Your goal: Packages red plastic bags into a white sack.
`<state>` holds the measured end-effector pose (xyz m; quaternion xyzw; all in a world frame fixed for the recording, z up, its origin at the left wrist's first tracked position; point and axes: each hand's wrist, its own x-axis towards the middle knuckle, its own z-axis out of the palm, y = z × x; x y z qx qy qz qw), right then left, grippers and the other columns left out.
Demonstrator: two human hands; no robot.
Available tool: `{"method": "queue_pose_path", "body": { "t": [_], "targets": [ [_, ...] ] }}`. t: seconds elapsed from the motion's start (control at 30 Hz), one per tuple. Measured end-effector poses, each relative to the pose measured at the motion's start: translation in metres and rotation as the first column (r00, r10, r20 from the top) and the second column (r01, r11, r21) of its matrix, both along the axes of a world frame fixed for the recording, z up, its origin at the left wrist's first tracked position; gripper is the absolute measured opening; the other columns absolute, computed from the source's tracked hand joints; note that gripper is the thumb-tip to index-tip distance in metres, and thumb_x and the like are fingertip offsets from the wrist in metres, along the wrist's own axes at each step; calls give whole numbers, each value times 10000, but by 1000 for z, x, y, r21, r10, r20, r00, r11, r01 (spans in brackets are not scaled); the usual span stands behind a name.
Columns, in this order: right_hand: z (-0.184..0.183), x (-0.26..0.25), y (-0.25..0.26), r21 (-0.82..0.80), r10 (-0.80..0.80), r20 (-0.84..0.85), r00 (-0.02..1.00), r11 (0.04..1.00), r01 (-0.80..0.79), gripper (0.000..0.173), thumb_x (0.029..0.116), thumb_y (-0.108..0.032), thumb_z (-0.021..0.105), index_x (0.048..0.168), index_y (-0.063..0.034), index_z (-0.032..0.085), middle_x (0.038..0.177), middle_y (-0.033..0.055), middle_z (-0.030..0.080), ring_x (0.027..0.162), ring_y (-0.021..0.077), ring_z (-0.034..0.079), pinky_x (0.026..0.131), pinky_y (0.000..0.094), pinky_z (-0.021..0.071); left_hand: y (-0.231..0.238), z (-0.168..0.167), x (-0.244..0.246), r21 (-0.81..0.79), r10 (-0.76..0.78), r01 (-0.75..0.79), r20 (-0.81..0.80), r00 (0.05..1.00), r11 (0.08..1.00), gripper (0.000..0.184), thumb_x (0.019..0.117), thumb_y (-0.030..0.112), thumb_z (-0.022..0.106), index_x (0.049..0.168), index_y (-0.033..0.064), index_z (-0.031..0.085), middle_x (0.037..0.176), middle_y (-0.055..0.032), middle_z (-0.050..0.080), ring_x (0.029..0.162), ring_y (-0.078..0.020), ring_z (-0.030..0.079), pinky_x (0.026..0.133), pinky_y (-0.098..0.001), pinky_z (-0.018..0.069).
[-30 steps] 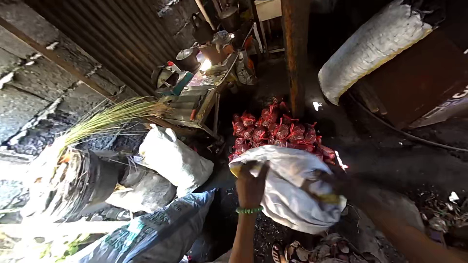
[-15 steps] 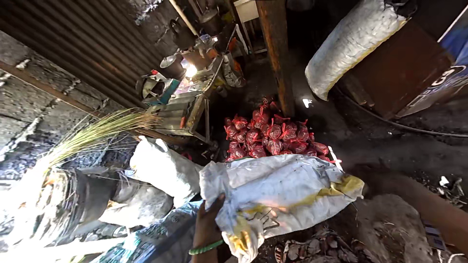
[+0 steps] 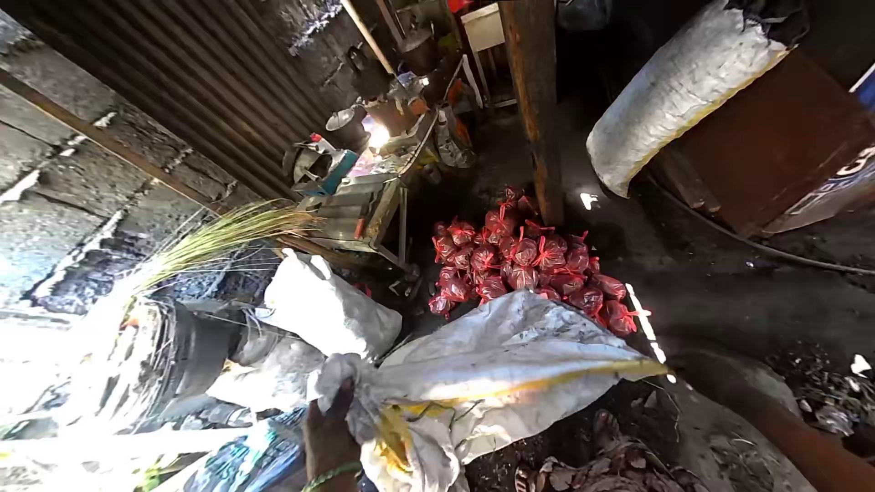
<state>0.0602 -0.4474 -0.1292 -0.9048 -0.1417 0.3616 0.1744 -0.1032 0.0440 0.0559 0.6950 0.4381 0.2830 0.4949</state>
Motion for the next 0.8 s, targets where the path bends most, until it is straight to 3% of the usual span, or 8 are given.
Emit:
{"method": "queue_pose_path", "body": {
  "t": [0.13,0.23,0.3,0.4,0.47,0.63,0.73,0.8],
  "targets": [
    [34,4,47,336,-131,-151,980,925,175,499,1037,-236,617,1425,64,526,1380,276,590,1292,360,571,1136,462,410,-52,10,44,271,-297,467,-490,820,842,330,980,162,673,1176,-103,654,1081,-289,684,1030,-370,675,944,-556,518],
    [65,14,105,630,-229,-406,885,631,453,537,1092,-373,428,1505,-30,437,1395,183,596,1215,261,620,994,430,526,-152,-4,70,116,-578,826,-662,478,552,222,1000,61,575,1135,-60,703,1120,-249,702,1044,-384,684,952,-533,528],
    [96,18,137,657,-159,-469,869,594,464,589,1082,-451,372,1536,-77,383,1355,126,609,1162,180,633,963,388,545,-214,-37,65,173,-615,935,-714,335,309,204,951,18,595,1077,8,755,1152,-236,706,950,-413,716,815,-562,580],
    [104,12,158,592,-325,-463,825,578,561,437,1018,-225,641,1366,16,531,1158,148,659,1004,150,636,913,340,524,-257,-67,48,76,-670,982,-722,173,172,257,943,45,611,1167,6,731,1271,-240,669,952,-409,722,783,-556,580],
    [74,8,149,591,-428,-543,722,416,691,425,986,-117,660,1356,35,517,1121,133,659,952,117,650,853,295,554,-241,-64,46,-190,-772,962,-635,31,195,482,1004,277,620,1405,12,577,1489,-223,519,1221,-407,618,1007,-571,491],
    [54,-7,115,552,-396,-719,571,174,815,375,991,-127,618,1341,-33,521,1022,48,721,888,90,714,791,274,617,-184,-51,45,352,-448,657,-515,731,667,768,755,507,834,1343,49,651,1439,-305,521,1315,-519,494,1078,-689,366],
    [61,-17,106,536,-406,-714,571,208,818,361,962,-123,643,1297,-43,536,997,26,706,873,74,699,780,265,605,-157,-56,82,161,-340,637,-734,588,754,1099,763,557,838,1626,181,271,1640,-319,186,1509,-535,169,1152,-765,100],
    [57,-23,94,594,-386,-688,615,189,782,357,894,-93,657,1232,-50,551,937,-10,695,841,42,685,783,238,594,-147,-67,101,-3,-422,651,-764,489,759,821,925,400,742,1591,131,345,1491,-292,478,1386,-497,438,1115,-725,283]
  ]
}}
